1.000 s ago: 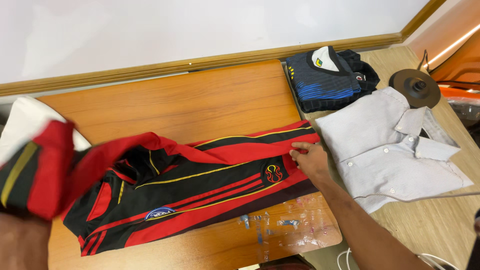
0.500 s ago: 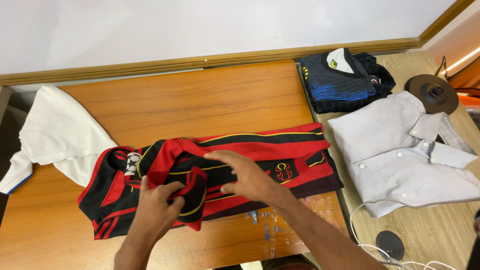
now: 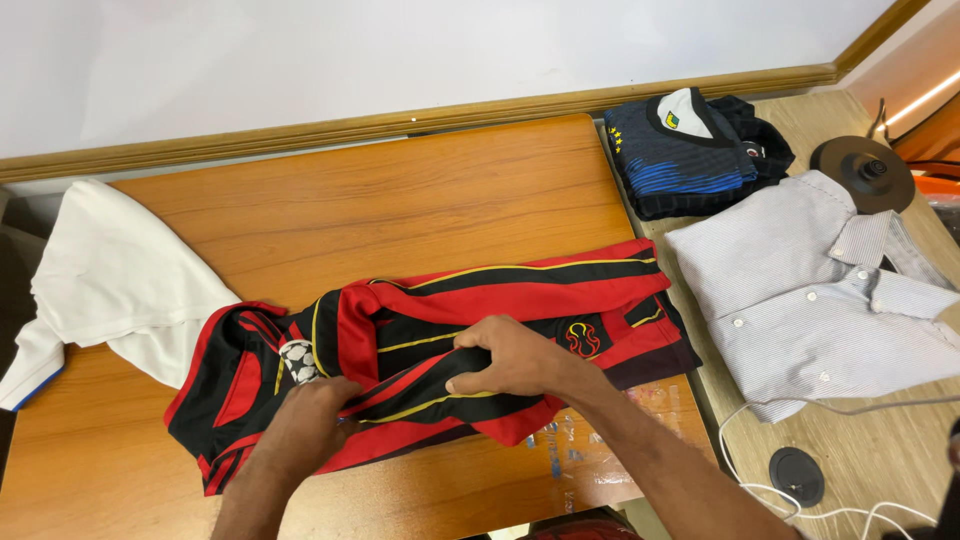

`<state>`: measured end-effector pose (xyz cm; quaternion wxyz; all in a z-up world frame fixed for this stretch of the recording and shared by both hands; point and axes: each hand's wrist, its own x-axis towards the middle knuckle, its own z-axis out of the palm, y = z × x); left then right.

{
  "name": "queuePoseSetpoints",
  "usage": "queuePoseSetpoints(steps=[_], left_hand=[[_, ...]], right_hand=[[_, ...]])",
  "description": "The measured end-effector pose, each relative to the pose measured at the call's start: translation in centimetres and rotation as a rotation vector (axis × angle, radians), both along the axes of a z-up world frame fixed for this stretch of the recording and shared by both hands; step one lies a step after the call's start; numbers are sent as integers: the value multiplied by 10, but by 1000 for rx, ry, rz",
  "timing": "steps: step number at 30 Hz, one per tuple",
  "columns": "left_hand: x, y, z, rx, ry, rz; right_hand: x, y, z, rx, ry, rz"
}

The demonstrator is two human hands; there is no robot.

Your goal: The person folds a red and black striped jersey on a wooden table, then folds a white polo shirt. Both shirts are folded neatly and placed on a stack of other folded clothes.

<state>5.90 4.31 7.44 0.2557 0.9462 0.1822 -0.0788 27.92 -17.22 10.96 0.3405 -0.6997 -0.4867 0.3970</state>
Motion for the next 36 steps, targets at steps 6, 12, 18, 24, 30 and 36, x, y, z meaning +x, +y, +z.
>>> queuePoseSetpoints(steps=[6, 12, 18, 24, 30, 36], left_hand=[[-10, 46, -29, -36, -358, 110], [9, 76, -32, -315, -201, 427], [25, 97, -32, -330, 78, 379], [22, 135, -50, 97, -107, 258], [33, 170, -54, 284, 269, 31], [35, 187, -44, 327, 653, -110]], right_hand=[[24, -16, 8, -94, 387, -158], [62, -33, -4, -248, 294, -300], [84, -56, -29, -401, -121, -742], [70, -52, -61, -436, -611, -783], [37, -22, -80, -415, -569, -550], [36, -9, -83, -684, -490, -491]])
